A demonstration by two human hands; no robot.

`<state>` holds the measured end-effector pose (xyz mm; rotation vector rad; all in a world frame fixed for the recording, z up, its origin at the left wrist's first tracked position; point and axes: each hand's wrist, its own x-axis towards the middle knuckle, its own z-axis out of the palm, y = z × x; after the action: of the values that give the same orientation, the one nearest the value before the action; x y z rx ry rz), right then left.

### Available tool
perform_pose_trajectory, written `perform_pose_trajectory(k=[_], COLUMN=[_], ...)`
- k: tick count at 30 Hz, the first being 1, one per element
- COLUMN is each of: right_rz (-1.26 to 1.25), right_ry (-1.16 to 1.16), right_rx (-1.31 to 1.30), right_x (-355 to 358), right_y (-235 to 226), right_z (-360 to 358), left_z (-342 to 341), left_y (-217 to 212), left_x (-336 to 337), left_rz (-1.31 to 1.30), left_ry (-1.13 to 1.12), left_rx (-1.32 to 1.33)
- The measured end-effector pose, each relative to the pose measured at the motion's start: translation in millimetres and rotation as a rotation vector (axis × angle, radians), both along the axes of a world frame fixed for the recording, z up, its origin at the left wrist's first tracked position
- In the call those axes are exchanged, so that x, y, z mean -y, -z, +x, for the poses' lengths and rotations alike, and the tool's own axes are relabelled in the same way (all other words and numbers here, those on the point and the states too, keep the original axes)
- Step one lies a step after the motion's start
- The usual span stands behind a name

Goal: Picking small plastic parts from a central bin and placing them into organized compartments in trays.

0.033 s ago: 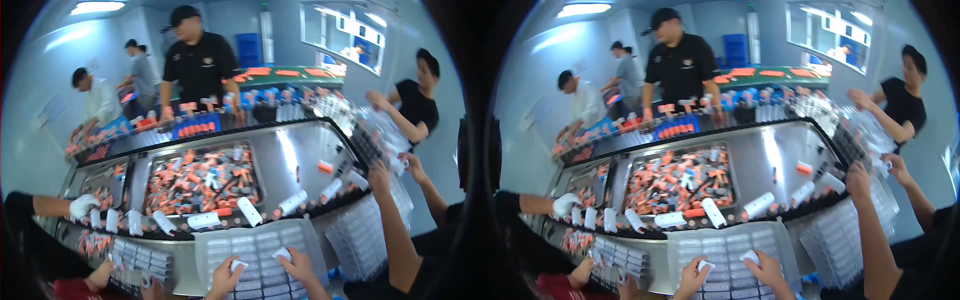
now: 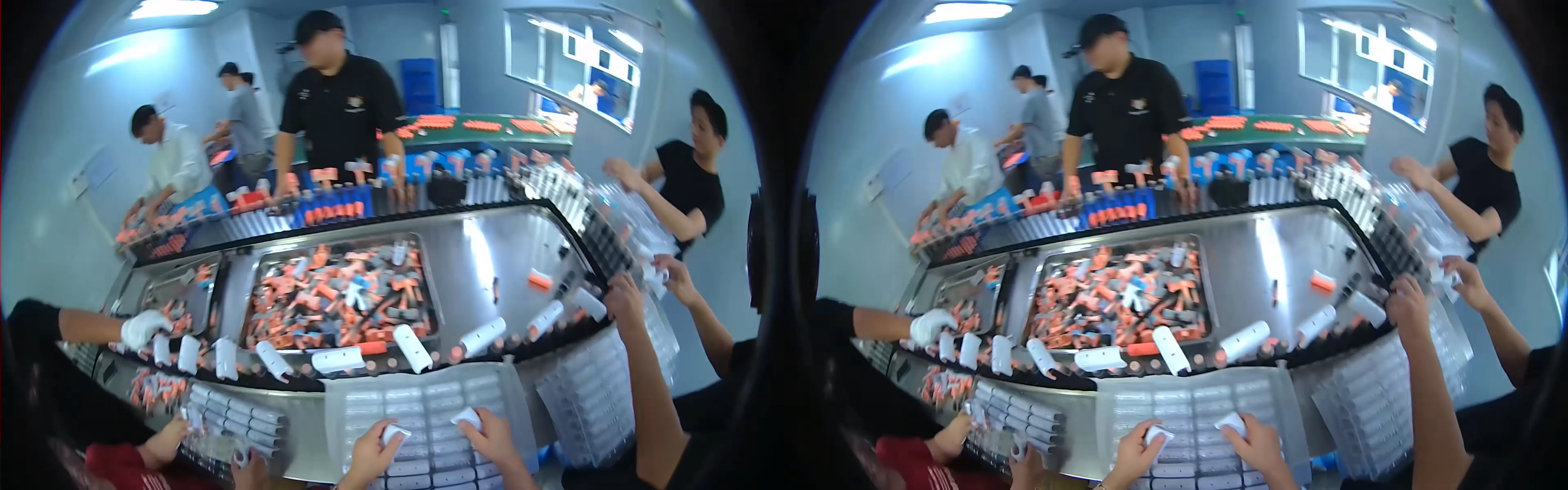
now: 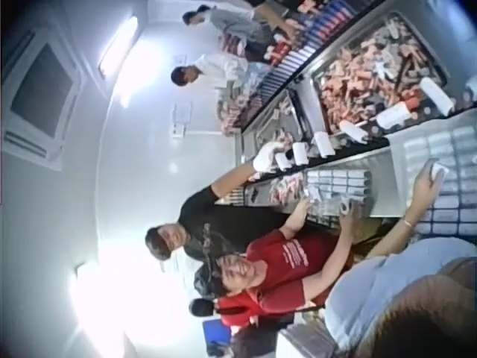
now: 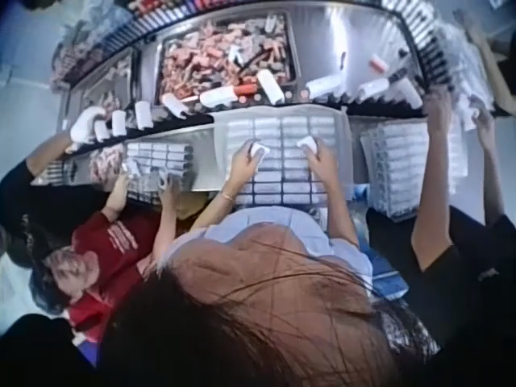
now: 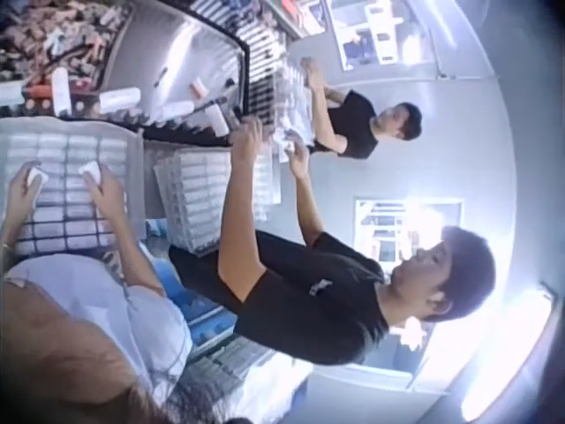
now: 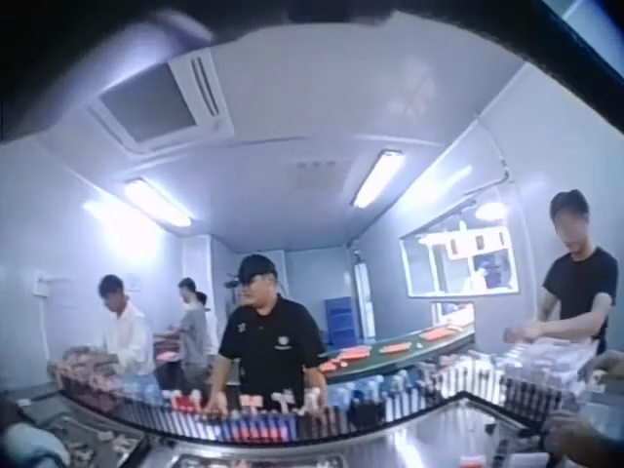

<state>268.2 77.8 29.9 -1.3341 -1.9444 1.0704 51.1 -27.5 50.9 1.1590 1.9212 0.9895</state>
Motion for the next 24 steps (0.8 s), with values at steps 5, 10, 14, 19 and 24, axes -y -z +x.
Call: perform_pose_trajectory(k=[5, 10, 14, 19, 24], right_rz=[-0.019, -0.079, -0.161, -0.320, -0.253], right_ry=[-0.022, -0.087, -0.086, -0.047, -0.084], right_rx=[-0.005, 0.061, -0.085, -0.177, -0.091], right_x=[-2, -16, -22, -15, -15], right_y=[2, -7, -19, -13, -21], right_z=[-1, -2, 0, 7, 5], left_z=[-2, -1, -3, -1, -5], left_y=[13, 24, 23, 20, 28], left_x=[2, -2, -4, -5, 0], left_rz=[0.041, 0.258, 0.274, 0.241, 0.210], left_ry=[0.025, -0.100, -0.101, -0.091, -0.102], left_rx=[-0.041, 0.013, 0.091, 0.126, 0.125])
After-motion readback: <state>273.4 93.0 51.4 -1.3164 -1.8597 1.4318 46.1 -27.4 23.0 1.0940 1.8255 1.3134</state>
